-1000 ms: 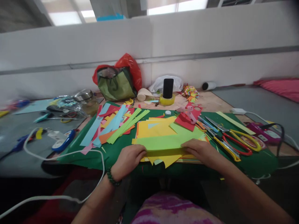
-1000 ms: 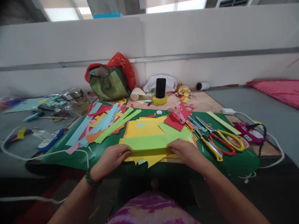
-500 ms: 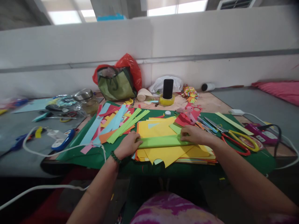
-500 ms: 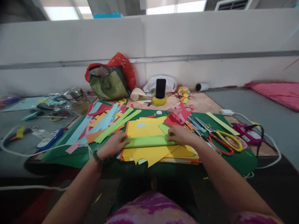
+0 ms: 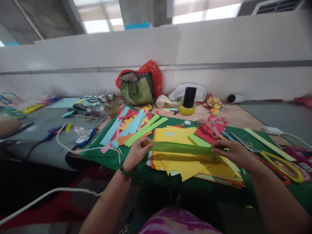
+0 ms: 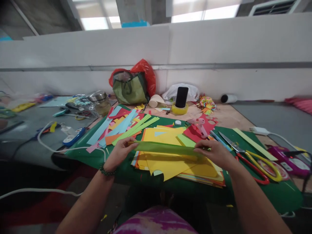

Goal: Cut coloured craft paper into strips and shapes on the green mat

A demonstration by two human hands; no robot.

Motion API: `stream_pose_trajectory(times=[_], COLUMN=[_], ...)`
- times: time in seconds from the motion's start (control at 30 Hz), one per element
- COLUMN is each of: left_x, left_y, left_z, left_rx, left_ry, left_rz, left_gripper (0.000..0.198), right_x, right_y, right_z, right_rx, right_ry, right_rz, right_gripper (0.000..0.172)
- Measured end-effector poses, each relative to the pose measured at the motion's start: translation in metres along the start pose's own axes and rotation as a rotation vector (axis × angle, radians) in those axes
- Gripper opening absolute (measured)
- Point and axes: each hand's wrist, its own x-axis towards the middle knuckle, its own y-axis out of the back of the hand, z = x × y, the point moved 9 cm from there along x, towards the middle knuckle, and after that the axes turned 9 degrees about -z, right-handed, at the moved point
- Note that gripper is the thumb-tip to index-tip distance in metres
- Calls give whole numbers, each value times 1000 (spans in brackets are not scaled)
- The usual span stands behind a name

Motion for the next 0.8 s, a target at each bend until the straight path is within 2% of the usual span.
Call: stream_pose_trajectory(times=[0.13, 0.23, 0.33, 0.37, 0.47, 0.57, 0.67, 0.73, 0.8], left_x=[-2, 4, 13, 15, 16, 13, 13, 16, 19], left_y=[2, 4, 9, 12, 18, 17, 13, 7, 1], left_z=[-1, -7, -10, -9, 0, 16, 25, 21, 14], left_rx=[-6, 209, 422, 469, 525, 377, -31, -291, -380], left_ry=[-9, -19, -39, -47, -96, -206, -249, -167, -32], left_rz=[36, 84, 173, 209, 260, 192, 81, 9, -30], left_gripper=[30, 31, 23, 30, 72, 89, 88, 87, 78], right_x=[-9, -10, -13, -15, -30, -44, -50, -46, -39], right_y=[6, 8, 14, 17, 25, 32, 36, 35, 32], right_z=[10, 14, 4, -3, -26, -42, -45, -41, -35], right_rx=[108, 118, 37, 0, -99, -145, -129, -55, 31], right_ry=[-43, -39, 63, 117, 260, 290, 217, 169, 142], right_rz=[98, 214, 388, 449, 582, 623, 640, 617, 561], right_gripper=[61, 59, 52, 47, 30, 16, 14, 17, 21])
